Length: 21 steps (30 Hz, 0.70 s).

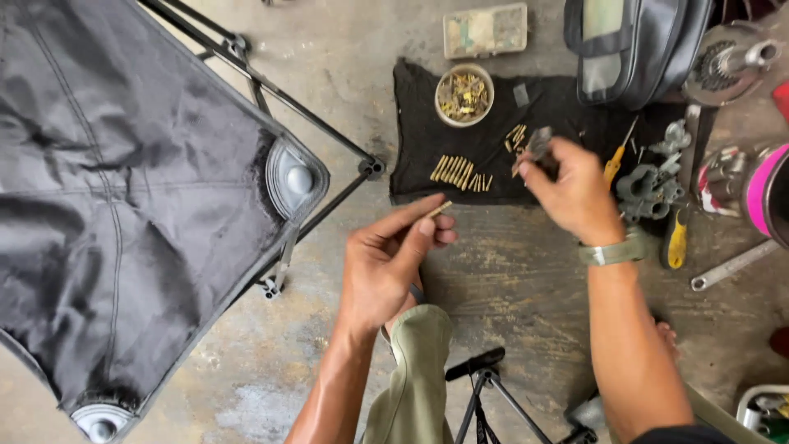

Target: Cleaning small brass carburetor jets using a wire brush

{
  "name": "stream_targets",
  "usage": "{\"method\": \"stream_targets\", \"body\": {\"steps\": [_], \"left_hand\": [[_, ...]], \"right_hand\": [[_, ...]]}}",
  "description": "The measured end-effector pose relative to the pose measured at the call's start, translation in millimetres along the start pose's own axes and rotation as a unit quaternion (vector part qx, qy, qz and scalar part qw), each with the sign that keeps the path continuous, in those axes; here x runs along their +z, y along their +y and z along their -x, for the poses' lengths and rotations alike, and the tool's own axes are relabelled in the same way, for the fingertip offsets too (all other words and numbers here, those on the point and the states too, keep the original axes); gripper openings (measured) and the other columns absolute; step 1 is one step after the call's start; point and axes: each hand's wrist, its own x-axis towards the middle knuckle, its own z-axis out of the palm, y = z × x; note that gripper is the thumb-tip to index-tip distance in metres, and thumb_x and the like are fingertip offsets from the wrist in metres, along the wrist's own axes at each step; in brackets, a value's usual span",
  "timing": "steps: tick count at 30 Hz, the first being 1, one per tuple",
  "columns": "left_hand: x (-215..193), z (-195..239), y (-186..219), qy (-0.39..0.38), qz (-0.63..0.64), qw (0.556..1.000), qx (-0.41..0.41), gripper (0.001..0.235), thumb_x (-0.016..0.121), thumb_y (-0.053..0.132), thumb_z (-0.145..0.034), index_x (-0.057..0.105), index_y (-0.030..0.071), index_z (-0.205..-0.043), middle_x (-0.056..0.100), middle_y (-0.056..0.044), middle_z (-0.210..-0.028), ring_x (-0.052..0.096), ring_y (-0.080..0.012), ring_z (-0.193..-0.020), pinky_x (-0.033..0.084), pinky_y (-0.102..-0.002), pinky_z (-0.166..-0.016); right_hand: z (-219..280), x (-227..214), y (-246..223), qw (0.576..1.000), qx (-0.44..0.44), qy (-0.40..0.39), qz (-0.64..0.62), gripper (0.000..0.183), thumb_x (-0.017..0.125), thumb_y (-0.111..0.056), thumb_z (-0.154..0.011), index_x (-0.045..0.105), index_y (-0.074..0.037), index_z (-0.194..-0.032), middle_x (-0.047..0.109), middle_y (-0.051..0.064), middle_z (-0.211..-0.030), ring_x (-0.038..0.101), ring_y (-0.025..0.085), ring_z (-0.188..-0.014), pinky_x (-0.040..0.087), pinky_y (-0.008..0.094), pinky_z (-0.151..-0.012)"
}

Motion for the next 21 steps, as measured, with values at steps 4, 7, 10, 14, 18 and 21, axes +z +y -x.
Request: {"method": "stream_targets", "body": {"steps": [4,7,10,14,18,21], "left_hand": [[13,-3,-10,0.009,-0.014,1.000,-0.008,0.023,0.052,-0.003,-0.088,0.062,-0.009,-0.108,0.068,-0.022,-0.088,0.067,-0.0208,-0.079,0.057,-0.030,-0.074],[22,-9,-10,0.010,-0.045,0.999,-0.004,0.023,0.053,-0.002,-0.088,0.063,-0.008,-0.108,0.068,-0.023,-0.089,0.066,-0.0214,-0.081,0.057,-0.032,-0.075],[25,-9,-12,0.022,-0.094,0.995,0.003,0.022,0.055,-0.002,-0.087,0.064,-0.006,-0.106,0.069,-0.023,-0.090,0.068,-0.0229,-0.082,0.057,-0.033,-0.075],[23,-9,-15,0.042,-0.092,0.995,0.004,0.021,0.055,-0.001,-0.087,0.064,-0.005,-0.105,0.070,-0.021,-0.090,0.069,-0.0212,-0.080,0.058,-0.030,-0.074],[19,-7,-23,0.054,-0.096,0.994,0.019,0.018,0.057,-0.001,-0.086,0.064,-0.005,-0.102,0.070,-0.020,-0.089,0.070,-0.0213,-0.079,0.059,-0.029,-0.072],[22,-5,-22,0.056,-0.087,0.994,0.029,0.016,0.059,-0.001,-0.085,0.062,-0.005,-0.100,0.070,-0.020,-0.088,0.070,-0.0213,-0.078,0.059,-0.029,-0.071]], "right_hand": [[11,28,66,0.992,0.122,0.013,0.038,0.016,0.067,-0.009,-0.081,0.066,0.001,-0.094,0.064,0.019,-0.076,0.060,0.025,-0.069,0.046,0.035,-0.060],[5,35,78,0.984,0.161,0.003,0.078,0.029,0.067,-0.013,-0.079,0.062,0.004,-0.102,0.065,0.023,-0.084,0.063,0.031,-0.077,0.049,0.040,-0.064],[2,40,80,0.977,0.184,-0.023,0.110,0.031,0.067,-0.013,-0.079,0.063,0.004,-0.105,0.065,0.027,-0.090,0.064,0.037,-0.083,0.051,0.042,-0.069],[0,44,80,0.975,0.191,-0.042,0.106,0.030,0.068,-0.015,-0.080,0.065,0.001,-0.105,0.066,0.021,-0.091,0.065,0.034,-0.084,0.052,0.040,-0.069],[5,29,78,0.976,0.177,0.002,0.127,0.023,0.066,-0.014,-0.083,0.066,-0.005,-0.104,0.065,0.020,-0.092,0.062,0.036,-0.090,0.051,0.042,-0.073],[4,18,62,0.977,0.201,0.009,0.067,0.014,0.063,-0.017,-0.084,0.067,-0.014,-0.098,0.063,0.004,-0.075,0.060,0.016,-0.070,0.049,0.031,-0.064]]}}
